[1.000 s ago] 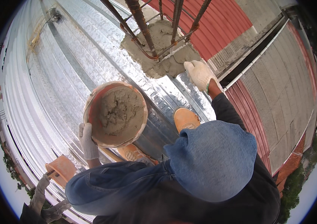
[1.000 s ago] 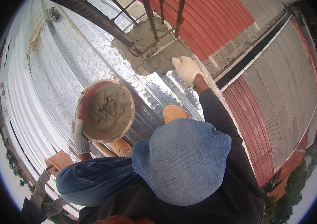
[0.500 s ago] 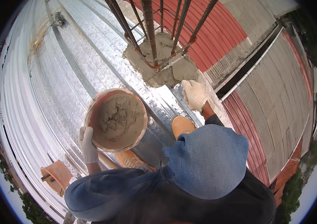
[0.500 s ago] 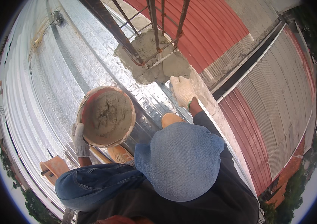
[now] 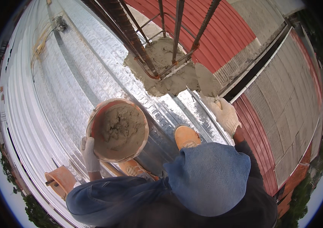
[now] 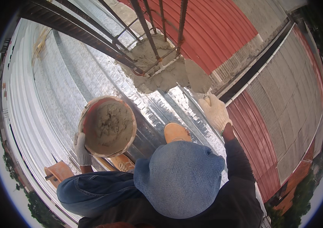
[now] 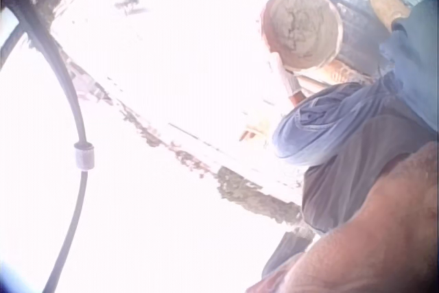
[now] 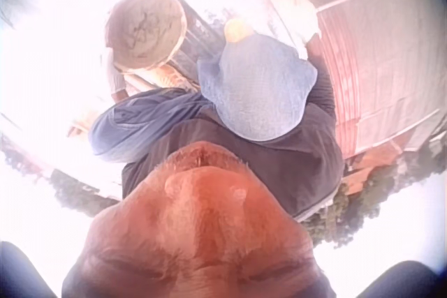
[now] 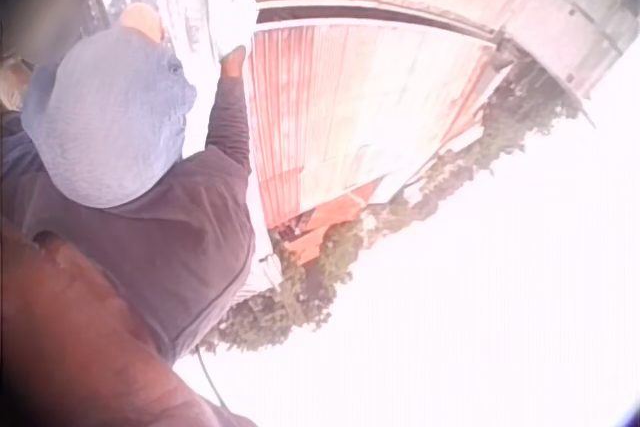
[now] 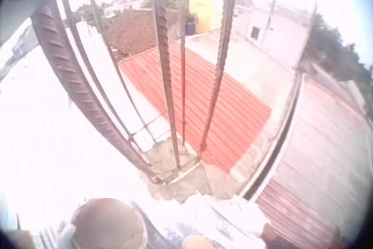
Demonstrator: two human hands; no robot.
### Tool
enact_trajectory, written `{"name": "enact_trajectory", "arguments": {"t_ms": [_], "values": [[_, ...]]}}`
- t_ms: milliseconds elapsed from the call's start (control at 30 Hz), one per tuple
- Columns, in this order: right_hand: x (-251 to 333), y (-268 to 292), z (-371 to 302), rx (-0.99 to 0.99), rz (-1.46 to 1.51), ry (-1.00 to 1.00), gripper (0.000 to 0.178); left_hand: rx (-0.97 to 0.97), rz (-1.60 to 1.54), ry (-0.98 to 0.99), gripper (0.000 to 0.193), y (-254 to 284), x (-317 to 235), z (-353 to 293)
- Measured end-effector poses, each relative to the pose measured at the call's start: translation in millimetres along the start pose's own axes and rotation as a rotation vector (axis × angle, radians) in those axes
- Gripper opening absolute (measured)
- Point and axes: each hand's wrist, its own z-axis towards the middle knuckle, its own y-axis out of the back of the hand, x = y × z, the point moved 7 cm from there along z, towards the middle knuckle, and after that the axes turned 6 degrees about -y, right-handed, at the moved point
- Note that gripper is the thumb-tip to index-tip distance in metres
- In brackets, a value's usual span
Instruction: The person scoops cement from a bucket with a trowel and applies it around vertical rebar on a corrugated metal roof. After finishing, the person walks across the roof and picks up a small metal box.
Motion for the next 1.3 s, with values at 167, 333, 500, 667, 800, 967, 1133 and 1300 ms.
{"name": "enact_trajectory", "arguments": {"t_ms": [167,333,500,667,800,967,1133,1300], "values": [[-10,58,63,-0.039,-0.214,0.114,0.051,0.012,-0.031,0.03,0.009,-13,-6,-3],[44,87,149,-0.098,-0.505,0.308,0.043,0.024,0.01,-0.006,0.013,-16,-13,-1],[112,103,196,-0.039,-0.701,0.385,0.049,0.016,-0.008,0.004,0.014,-14,-15,-4],[91,129,221,-0.096,-0.777,0.314,0.05,0.007,0.055,0.029,0.012,-3,-5,-1],[66,128,226,-0.054,-0.867,0.337,0.049,0.012,-0.032,0.031,0.01,-13,-8,-3],[116,71,240,0.015,-0.869,0.512,0.051,0.0,0.001,0.051,0.012,-16,-13,-5],[143,45,262,0.054,-0.897,0.62,0.049,0.028,0.008,0.045,0.012,-12,-4,0],[158,33,265,0.149,-0.931,0.566,0.049,0.044,0.035,0.067,0.015,3,-1,-3]]}}
